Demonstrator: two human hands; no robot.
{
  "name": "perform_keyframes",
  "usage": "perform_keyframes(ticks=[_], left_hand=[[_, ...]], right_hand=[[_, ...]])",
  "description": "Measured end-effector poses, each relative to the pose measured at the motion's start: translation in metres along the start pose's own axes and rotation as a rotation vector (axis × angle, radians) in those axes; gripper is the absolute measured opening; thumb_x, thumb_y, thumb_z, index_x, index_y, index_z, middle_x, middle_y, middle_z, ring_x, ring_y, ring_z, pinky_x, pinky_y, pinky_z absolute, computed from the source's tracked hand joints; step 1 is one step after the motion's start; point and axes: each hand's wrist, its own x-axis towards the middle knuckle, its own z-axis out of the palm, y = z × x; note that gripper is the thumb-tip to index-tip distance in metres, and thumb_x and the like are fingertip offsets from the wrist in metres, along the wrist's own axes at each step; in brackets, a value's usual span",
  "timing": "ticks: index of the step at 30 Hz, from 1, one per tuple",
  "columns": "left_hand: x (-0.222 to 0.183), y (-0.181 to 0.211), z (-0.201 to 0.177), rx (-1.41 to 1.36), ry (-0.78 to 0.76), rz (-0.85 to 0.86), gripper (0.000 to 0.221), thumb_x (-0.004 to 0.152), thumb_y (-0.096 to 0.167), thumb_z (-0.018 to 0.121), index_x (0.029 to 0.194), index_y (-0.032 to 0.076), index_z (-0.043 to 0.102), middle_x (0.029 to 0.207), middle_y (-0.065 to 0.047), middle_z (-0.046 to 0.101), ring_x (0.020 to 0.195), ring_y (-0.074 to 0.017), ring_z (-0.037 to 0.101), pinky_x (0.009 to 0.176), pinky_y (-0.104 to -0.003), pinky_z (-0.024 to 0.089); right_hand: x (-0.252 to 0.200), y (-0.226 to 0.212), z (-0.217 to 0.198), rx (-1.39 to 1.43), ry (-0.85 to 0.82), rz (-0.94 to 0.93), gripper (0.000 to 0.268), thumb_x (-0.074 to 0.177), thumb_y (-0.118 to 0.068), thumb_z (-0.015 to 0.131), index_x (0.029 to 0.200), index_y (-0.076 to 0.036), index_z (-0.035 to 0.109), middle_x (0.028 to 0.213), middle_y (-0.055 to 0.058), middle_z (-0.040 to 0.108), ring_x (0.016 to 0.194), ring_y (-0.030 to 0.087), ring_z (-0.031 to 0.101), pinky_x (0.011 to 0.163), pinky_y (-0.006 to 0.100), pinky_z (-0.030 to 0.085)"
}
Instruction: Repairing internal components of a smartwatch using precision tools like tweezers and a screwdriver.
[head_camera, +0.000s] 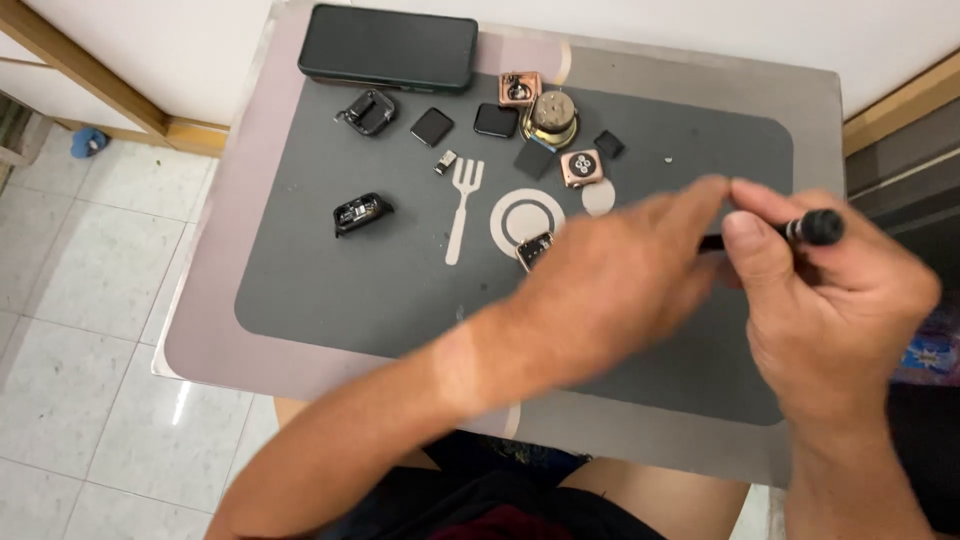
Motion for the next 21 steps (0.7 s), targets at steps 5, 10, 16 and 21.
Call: perform_keyframes(ticks=[5, 10, 16, 21], left_hand=[[0.016, -0.029, -0.031, 0.005, 0.099, 0.069, 0.026, 0.085, 0.020, 0.056, 0.111, 0.018, 0.056, 0.090, -0.007, 0.076, 0.075, -0.0333, 0.071, 0.057, -0.048, 0.049], [-0.013, -0.099, -0.061, 0.121, 0.026, 0.036, 0.018, 0.086, 0.013, 0.055, 0.103, 0.014, 0.058, 0.070, -0.009, 0.068, 0.060, -0.0371, 0.064, 0.056, -0.050, 0.047], [-0.036, -0.111, -0.029, 0.390, -0.398, -0.247, 0.078, 0.079, 0.076, 0.068, 0.126, 0.016, 0.059, 0.080, -0.013, 0.076, 0.083, -0.0407, 0.072, 0.071, -0.052, 0.052], [-0.028, -0.127, -0.023, 0.375, -0.361, -0.253, 0.054, 0.085, 0.061, 0.063, 0.125, 0.025, 0.068, 0.082, -0.010, 0.076, 0.085, -0.0390, 0.070, 0.067, -0.052, 0.051]], right_hand=[[0.006, -0.018, -0.009, -0.097, -0.118, -0.035, 0.033, 0.108, 0.005, 0.069, 0.135, 0.023, 0.066, 0.107, 0.027, 0.068, 0.089, 0.027, 0.066, 0.083, 0.034, 0.055], [-0.006, 0.038, 0.015, -0.800, -0.362, 0.335, 0.044, 0.095, -0.059, 0.067, 0.089, -0.016, 0.076, 0.071, 0.001, 0.059, 0.076, 0.021, 0.055, 0.069, 0.039, 0.043], [0.010, 0.044, 0.043, -0.847, -0.478, 0.646, 0.038, 0.082, -0.055, 0.069, 0.100, -0.024, 0.079, 0.090, -0.003, 0.078, 0.096, 0.029, 0.072, 0.085, 0.044, 0.052], [0.024, 0.056, 0.055, -0.694, -0.404, 0.547, 0.014, 0.078, -0.031, 0.071, 0.081, -0.019, 0.075, 0.073, -0.002, 0.072, 0.075, 0.021, 0.068, 0.077, 0.035, 0.048]])
